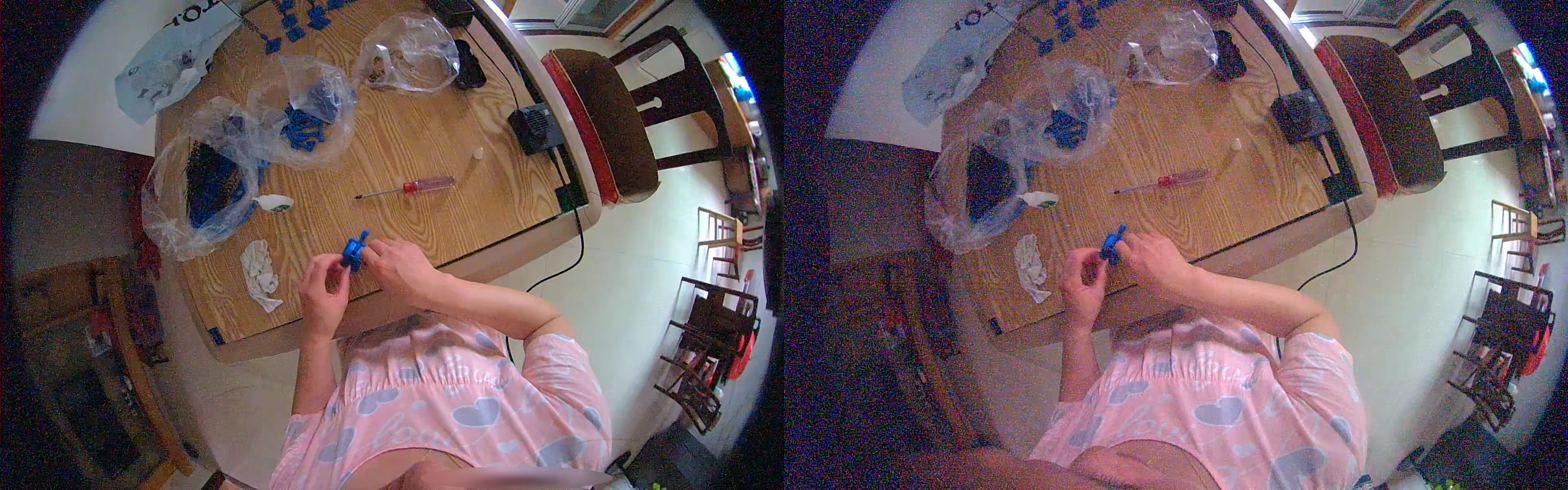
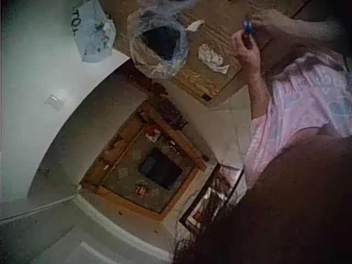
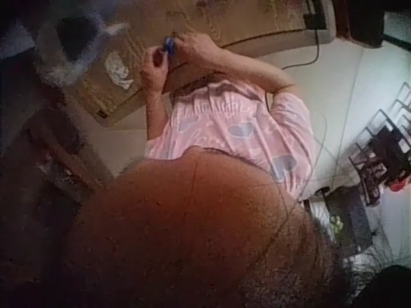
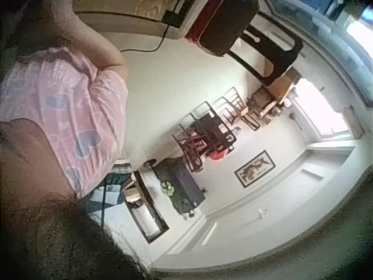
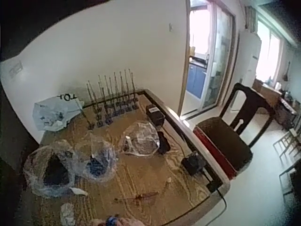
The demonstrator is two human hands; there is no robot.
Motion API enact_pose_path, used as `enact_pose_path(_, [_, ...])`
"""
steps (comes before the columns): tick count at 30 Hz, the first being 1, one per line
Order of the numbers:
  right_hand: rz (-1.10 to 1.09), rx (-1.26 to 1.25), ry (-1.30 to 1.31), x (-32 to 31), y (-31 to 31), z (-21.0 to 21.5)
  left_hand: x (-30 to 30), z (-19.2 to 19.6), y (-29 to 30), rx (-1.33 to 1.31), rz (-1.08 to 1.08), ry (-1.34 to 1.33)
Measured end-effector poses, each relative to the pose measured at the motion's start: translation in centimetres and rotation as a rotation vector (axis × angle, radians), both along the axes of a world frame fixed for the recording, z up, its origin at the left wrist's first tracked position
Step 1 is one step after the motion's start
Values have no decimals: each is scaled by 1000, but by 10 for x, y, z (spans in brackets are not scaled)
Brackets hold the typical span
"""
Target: The person assembles small blue plastic components using a screwdriver and small metal pins.
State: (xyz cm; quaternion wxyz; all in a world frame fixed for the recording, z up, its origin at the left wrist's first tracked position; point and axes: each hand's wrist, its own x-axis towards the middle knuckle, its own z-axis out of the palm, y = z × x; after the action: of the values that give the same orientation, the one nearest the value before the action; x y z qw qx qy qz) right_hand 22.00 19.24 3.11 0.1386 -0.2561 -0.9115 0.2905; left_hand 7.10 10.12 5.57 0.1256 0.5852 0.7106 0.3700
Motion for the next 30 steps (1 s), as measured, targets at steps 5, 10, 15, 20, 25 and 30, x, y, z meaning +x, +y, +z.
enact_pose_path(5, [-10, 3, -25, -1, 0, 0, -4, 4, 11, -24, 20, -31])
enact_pose_path(10, [3, -10, -51, -2, -1, -2, -7, 23, 46, -191, -73, -45])
enact_pose_path(15, [-10, 40, -66, -3, -2, -1, -13, 20, 74, -425, -220, -12])
enact_pose_path(20, [-18, -20, -83, -3, -2, -2, -18, 7, 67, -299, -48, -352])
enact_pose_path(25, [-68, 6, -28, -4, -2, -5, -21, 9, 36, -65, 155, -465])
enact_pose_path(30, [-66, -58, 25, -2, -1, 4, -25, 1, 22, 66, 246, -568])
